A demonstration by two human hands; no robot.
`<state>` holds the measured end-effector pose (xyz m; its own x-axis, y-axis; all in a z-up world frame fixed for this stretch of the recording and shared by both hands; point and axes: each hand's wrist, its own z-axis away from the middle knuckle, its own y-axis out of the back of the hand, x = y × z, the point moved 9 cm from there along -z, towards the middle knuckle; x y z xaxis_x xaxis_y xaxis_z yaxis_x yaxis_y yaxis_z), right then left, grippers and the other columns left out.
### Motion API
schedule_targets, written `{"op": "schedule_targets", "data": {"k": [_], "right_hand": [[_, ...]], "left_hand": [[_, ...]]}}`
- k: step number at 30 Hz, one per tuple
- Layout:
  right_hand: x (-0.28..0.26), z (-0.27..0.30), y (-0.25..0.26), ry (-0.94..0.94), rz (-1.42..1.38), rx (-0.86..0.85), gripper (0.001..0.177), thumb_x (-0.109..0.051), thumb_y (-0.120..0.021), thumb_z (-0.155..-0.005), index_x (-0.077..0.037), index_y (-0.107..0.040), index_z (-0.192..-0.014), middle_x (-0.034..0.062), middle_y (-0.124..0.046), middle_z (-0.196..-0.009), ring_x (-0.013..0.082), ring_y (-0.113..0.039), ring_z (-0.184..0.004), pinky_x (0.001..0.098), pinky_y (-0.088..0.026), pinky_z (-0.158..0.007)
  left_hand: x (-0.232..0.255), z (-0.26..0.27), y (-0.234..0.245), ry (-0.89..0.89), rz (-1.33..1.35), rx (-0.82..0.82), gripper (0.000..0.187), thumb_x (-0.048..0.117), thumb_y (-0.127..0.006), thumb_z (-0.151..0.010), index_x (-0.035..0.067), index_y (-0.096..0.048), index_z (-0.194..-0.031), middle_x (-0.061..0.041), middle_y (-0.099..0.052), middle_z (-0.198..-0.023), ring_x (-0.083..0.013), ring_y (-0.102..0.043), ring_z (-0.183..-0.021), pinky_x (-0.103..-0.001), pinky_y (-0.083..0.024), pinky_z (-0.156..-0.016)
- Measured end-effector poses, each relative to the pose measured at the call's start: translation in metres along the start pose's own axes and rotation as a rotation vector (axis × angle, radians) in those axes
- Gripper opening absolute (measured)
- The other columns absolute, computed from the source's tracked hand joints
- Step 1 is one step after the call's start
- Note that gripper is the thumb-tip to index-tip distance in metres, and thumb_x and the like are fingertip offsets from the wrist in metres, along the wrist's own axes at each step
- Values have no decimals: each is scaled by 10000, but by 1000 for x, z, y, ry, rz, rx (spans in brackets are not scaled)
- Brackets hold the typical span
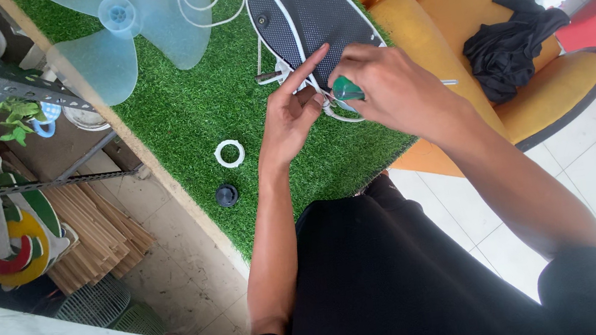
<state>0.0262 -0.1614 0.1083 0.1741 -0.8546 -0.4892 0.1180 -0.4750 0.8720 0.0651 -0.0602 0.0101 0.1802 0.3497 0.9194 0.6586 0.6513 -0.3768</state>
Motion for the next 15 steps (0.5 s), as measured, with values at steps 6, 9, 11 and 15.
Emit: {"op": "schedule_targets", "data": {"k": [6,9,11,15], "right_hand": [[-10,-1,0,78,13,-15,375,50,-804,-679,48,-706,-1040,155,-662,-1079,349,-699,-889,452,-564,-792],[-10,-1,2,96,-23,-4,394,35,-813,-692,53,-704,-1070,159,-658,-1080,347,-695,-865,456,-560,-772],[-9,-1,5,108,-41,39,441,-3,-838,-707,71,-693,-1117,172,-651,-1081,351,-686,-837,456,-558,-753],[-4,0,1,78,7,20,398,27,-826,-691,55,-692,-1065,146,-656,-1068,334,-697,-844,444,-567,-767]], "left_hand": [[-2,0,2,28,-47,23,711,-214,-471,-876,45,-515,-1537,-101,-502,-1613,-138,-652,-1094,-301,-556,-947],[-3,-1,1,23,-14,14,720,-221,-457,-868,48,-506,-1535,-101,-494,-1611,-144,-659,-1149,-297,-550,-932],[-2,-1,1,3,-2,4,716,-224,-454,-882,48,-505,-1542,-99,-491,-1617,-144,-653,-1169,-303,-564,-979],[1,0,0,-51,-36,-8,710,-235,-457,-905,35,-507,-1559,-101,-486,-1638,-140,-601,-1332,-305,-545,-1096]]}}
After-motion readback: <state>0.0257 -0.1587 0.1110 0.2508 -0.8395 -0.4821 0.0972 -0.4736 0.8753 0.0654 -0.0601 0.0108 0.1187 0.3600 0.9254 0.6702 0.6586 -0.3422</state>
